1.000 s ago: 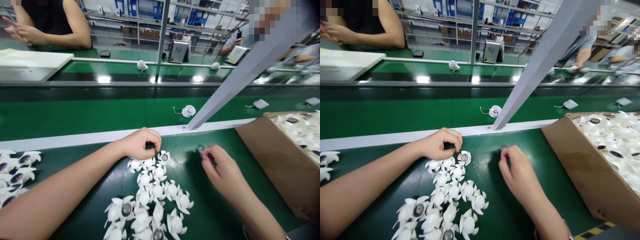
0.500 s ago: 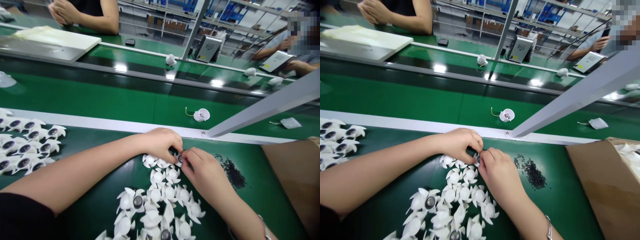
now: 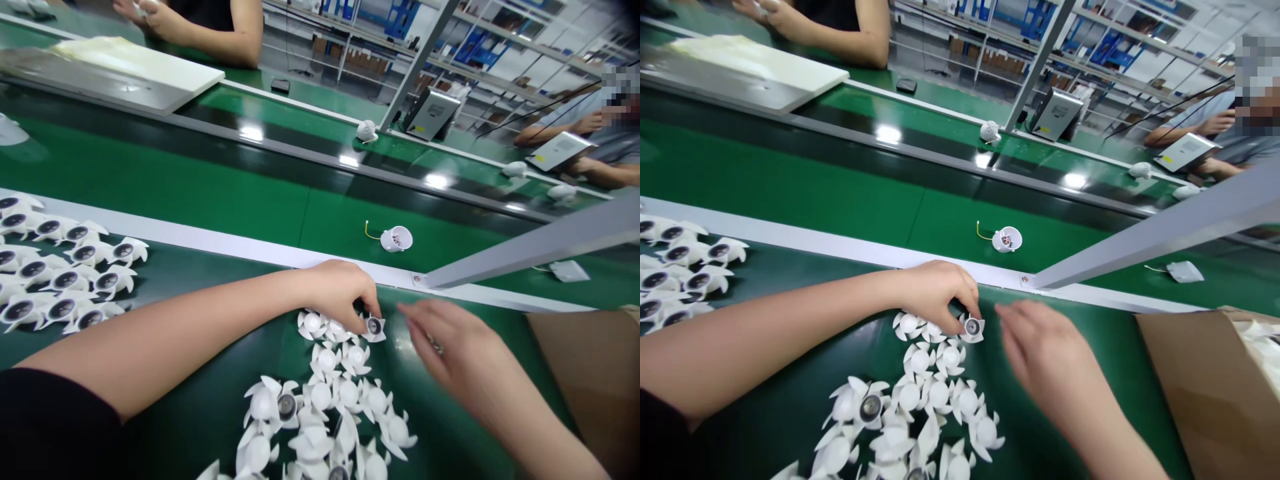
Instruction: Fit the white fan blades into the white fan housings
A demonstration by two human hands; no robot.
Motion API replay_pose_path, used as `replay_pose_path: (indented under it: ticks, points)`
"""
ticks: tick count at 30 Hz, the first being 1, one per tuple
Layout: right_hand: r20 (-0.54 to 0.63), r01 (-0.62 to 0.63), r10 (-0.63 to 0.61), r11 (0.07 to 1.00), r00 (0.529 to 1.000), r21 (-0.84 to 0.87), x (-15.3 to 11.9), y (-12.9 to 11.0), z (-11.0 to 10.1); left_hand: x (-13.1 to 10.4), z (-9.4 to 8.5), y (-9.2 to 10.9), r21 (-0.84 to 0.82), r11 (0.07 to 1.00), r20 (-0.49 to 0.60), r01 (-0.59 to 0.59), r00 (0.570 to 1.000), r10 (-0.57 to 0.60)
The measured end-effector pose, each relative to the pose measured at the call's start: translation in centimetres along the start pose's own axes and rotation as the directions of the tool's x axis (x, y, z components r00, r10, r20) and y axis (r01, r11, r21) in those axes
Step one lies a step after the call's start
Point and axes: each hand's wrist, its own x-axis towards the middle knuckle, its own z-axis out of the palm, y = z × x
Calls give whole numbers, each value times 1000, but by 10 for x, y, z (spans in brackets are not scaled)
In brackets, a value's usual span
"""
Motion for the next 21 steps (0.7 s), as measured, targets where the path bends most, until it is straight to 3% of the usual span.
replay_pose_path:
  ticks: [4, 7, 10, 13, 16, 18, 21]
  points:
    - [-111, -250, 247, 968, 963, -13, 56, 41, 20, -1, 5, -2, -1, 999, -81, 53, 995, -53]
    - [19, -301, 307, 943, 952, -141, 103, 55, 39, -2, 8, -3, -33, 992, -109, 123, 986, -126]
    - [98, -306, 325, 937, 941, -170, 123, 55, 40, -4, 7, -2, -71, 988, -80, 141, 986, -146]
    - [-59, -388, 384, 918, 922, -87, 102, 44, 24, -6, 3, 1, -88, 986, -52, 144, 987, -149]
    - [-223, -442, 505, 853, 834, 278, 57, 24, 7, -5, 0, 2, -179, 971, -64, 159, 983, -173]
    - [-210, -415, 567, 765, 796, 493, 27, 11, 2, -2, 1, 0, -313, 930, -95, 193, 968, -233]
    - [-144, -313, 577, 618, 804, 721, -3, -2, 5, 3, 3, -4, -496, 840, -142, 217, 935, -326]
